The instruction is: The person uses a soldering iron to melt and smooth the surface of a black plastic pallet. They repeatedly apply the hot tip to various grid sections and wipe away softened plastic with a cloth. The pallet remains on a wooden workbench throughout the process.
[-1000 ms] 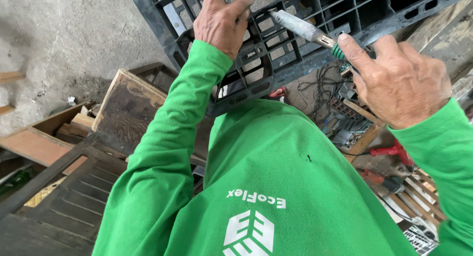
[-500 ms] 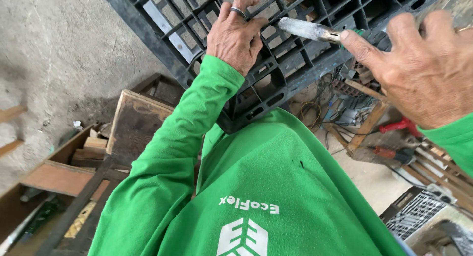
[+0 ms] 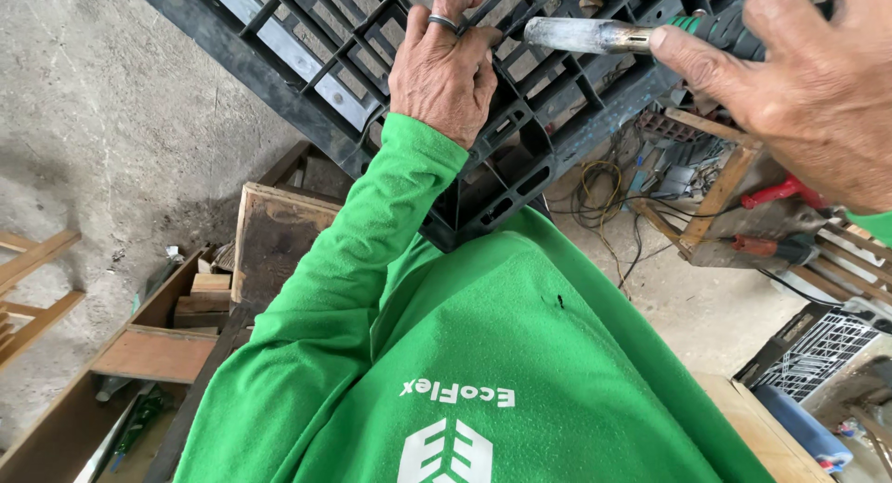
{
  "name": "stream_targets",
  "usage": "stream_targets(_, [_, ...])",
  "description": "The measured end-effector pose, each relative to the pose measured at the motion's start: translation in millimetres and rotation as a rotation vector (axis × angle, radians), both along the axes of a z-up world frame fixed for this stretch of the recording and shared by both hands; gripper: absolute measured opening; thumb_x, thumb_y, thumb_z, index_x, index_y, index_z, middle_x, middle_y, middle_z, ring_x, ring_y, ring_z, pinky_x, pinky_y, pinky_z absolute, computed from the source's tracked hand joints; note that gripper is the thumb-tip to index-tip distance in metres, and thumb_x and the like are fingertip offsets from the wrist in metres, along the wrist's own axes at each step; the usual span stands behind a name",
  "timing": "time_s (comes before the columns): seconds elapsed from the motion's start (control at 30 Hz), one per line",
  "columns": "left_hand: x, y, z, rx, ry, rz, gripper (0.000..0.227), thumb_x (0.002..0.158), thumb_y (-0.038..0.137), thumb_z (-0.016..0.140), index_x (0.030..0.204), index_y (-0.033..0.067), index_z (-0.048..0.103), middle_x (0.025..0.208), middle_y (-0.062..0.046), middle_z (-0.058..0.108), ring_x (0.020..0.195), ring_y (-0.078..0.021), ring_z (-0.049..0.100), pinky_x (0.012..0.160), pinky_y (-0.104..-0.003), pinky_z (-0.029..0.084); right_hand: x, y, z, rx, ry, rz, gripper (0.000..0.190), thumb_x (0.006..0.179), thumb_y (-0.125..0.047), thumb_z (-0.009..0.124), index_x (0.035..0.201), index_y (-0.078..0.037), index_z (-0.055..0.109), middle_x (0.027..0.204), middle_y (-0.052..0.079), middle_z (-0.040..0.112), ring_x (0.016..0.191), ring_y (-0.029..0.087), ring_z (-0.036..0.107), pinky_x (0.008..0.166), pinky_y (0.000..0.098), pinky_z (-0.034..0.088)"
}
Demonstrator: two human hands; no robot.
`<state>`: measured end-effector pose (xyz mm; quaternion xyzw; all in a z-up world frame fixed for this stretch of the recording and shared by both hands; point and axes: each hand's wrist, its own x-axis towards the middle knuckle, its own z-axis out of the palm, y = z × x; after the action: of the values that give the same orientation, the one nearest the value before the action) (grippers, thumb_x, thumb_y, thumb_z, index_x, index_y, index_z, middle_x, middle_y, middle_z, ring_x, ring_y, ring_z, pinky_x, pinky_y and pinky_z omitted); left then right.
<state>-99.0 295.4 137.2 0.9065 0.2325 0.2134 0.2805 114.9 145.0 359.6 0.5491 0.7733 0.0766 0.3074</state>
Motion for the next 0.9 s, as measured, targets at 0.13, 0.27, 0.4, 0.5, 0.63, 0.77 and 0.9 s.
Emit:
stream_targets(0.13, [0,1,0,-0.010,-0.047,-0.003,0.017,0.090,0.007,0.075,0.106,0.0133,0.074,0.136,-0.003,0.048,0.106,-0.0292,0.052,0.086,-0.040,0.055,3,1,-5,0.018,0.030,0.060,0.045,0.094,-0.030,0.066,0.138,-0.020,0.072,0.091,0.003,0.055,0.092,0.015,0.053,0.069,0.0293,0.042])
stream_targets(0.27, [0,0,0,-0.005,-0.043,0.006,0.020,0.089,0.006,0.075,0.108,0.0135,0.073,0.134,-0.002,0.049,0.106,-0.0293,0.052,0.085,-0.041,0.055,2,-3,-6,-0.014,-0.002,0.003,0.048,0.097,-0.028,0.066,0.144,-0.021,0.068,0.096,0.001,0.056,0.093,0.012,0.053,0.065,0.0255,0.042])
stream_targets(0.4, [-3,-1,1,-0.022,-0.019,0.009,0.026,0.087,0.006,0.076,0.111,0.0136,0.074,0.127,-0.002,0.050,0.105,-0.0296,0.053,0.083,-0.041,0.055,2,-5,-6,0.000,0.165,-0.092,0.046,0.096,-0.025,0.068,0.141,-0.016,0.069,0.102,0.004,0.059,0.090,0.012,0.054,0.058,0.0243,0.043])
stream_targets(0.5, [-2,1,-1,0.015,-0.052,-0.005,0.026,0.086,0.005,0.075,0.111,0.0124,0.073,0.129,-0.005,0.049,0.108,-0.0300,0.053,0.085,-0.042,0.056,1,-7,-7,0.011,0.217,-0.121,0.047,0.093,-0.025,0.068,0.139,-0.014,0.070,0.104,0.007,0.062,0.090,0.014,0.056,0.057,0.0253,0.044])
stream_targets(0.63, [2,-3,-8,-0.300,-0.097,0.103,0.030,0.095,-0.006,0.062,0.118,0.0109,0.071,0.134,-0.011,0.048,0.114,-0.0212,0.061,0.086,-0.032,0.062,0,-13,-7,0.025,0.220,-0.123,0.046,0.094,-0.024,0.064,0.139,-0.015,0.068,0.103,0.006,0.062,0.091,0.012,0.057,0.061,0.0240,0.046])
stream_targets(0.77, [-4,-3,-11,-0.326,-0.353,0.221,0.026,0.100,-0.008,0.062,0.118,0.0097,0.066,0.130,-0.010,0.045,0.123,-0.0241,0.056,0.102,-0.033,0.059,-1,-18,-5,-0.034,0.228,-0.172,0.049,0.099,-0.021,0.064,0.147,-0.011,0.067,0.101,0.007,0.061,0.094,0.015,0.058,0.064,0.0264,0.048])
stream_targets(0.9, [-5,-4,-12,-0.314,-0.371,0.207,0.026,0.101,-0.008,0.062,0.119,0.0099,0.065,0.131,-0.009,0.046,0.122,-0.0230,0.057,0.105,-0.034,0.058,-3,-20,-7,0.071,0.371,-0.192,0.044,0.101,-0.014,0.065,0.145,-0.007,0.066,0.114,0.012,0.064,0.102,0.014,0.060,0.084,0.0260,0.055])
